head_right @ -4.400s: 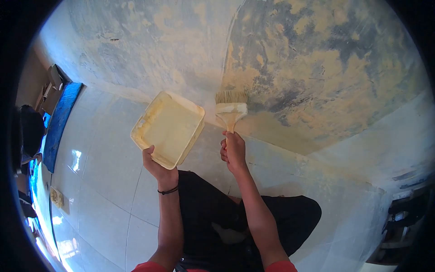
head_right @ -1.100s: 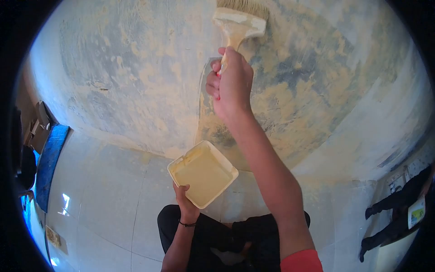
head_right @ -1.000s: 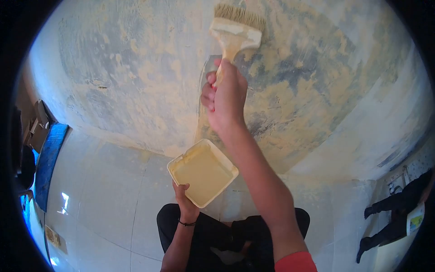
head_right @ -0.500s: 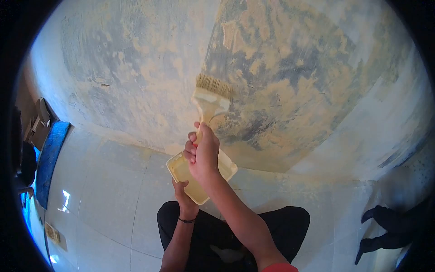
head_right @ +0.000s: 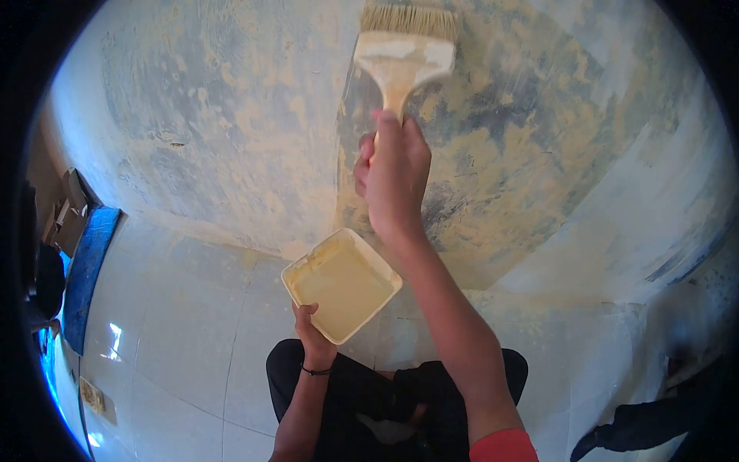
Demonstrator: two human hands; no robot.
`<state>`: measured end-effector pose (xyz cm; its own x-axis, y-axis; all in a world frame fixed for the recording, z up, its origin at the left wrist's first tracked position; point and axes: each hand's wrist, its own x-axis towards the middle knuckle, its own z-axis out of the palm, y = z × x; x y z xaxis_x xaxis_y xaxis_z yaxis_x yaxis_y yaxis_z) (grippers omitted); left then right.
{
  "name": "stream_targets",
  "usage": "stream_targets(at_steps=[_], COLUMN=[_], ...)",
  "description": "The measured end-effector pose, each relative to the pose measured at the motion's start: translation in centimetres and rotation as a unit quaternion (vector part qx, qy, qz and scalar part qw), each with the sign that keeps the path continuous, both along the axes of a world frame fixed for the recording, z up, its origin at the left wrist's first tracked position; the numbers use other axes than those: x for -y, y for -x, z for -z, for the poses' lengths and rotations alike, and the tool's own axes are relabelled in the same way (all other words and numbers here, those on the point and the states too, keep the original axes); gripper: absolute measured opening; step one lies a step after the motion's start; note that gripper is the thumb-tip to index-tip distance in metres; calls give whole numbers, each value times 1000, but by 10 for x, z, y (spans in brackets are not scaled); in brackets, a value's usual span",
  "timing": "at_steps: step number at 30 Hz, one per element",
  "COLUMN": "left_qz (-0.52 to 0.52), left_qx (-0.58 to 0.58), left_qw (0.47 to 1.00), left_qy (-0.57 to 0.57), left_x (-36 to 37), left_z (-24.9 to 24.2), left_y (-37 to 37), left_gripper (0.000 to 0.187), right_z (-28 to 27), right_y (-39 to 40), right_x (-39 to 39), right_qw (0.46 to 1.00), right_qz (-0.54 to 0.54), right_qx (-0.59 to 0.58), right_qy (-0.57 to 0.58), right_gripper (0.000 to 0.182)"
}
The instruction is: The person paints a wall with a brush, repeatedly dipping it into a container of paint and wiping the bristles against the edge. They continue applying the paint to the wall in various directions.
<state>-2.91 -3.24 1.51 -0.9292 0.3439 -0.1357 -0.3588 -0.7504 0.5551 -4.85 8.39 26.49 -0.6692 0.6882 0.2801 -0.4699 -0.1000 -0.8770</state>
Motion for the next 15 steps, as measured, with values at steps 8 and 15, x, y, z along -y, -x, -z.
stream_targets(at_steps=[8,15], left_qz=[3,7], left_qx=[-10,3], left_qw=[1000,1000], left_qy=[1,4], left_x=[-1,0], left_z=[-2,-1], left_y=[1,1], left_gripper=[59,60], right_z=[-24,-32], right_y=[25,36], right_x=[-16,-16], right_qw=[999,997], right_qz=[1,-11], right_qx=[-25,-52], right_qy=[-45,-51], right_gripper=[25,24])
